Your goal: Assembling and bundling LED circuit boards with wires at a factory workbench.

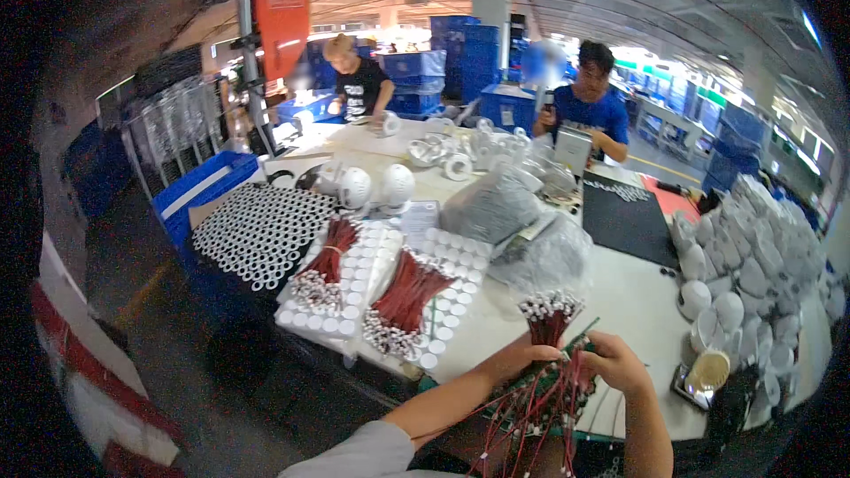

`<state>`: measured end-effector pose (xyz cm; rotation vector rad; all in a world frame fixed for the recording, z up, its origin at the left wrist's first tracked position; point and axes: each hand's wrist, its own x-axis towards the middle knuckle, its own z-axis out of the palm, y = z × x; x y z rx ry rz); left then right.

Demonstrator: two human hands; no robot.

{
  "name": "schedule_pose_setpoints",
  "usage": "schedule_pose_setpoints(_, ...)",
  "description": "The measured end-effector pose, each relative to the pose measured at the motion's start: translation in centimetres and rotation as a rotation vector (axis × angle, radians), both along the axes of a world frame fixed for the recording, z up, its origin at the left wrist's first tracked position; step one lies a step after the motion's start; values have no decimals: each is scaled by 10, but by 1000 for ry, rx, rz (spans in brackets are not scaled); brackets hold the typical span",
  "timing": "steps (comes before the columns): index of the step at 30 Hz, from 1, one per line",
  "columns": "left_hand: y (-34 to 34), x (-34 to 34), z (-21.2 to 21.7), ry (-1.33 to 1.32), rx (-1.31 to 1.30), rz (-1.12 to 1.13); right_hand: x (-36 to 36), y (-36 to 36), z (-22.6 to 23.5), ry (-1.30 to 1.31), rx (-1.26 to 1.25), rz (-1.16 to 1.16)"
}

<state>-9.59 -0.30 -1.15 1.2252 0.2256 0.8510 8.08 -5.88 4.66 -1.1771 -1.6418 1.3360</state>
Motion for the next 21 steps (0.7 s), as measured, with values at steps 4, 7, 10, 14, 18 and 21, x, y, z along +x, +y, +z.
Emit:
schedule_pose_setpoints(4,0,-2,-3,-107,-160,-153,-7,5,-4,10,135,39)
schedule_pose_setpoints(7,-8,-7,4,-199,-192,-273,-12,4,-17,88,47,-127)
schedule_pose_setpoints(10,4,-1,-10,-220,-121,-222,-17,5,-18,137,64,-132)
schedule_pose_setpoints(14,12,6,-26,-145,27,-39,-32,-5,4,34,66,-163)
schedule_pose_setpoints(18,10,10,-27,-87,239,116,-20,-9,-1,-46,21,-183)
schedule_pose_setpoints(21,5,10,-21,-91,247,96,-20,-15,4,-143,-15,-200)
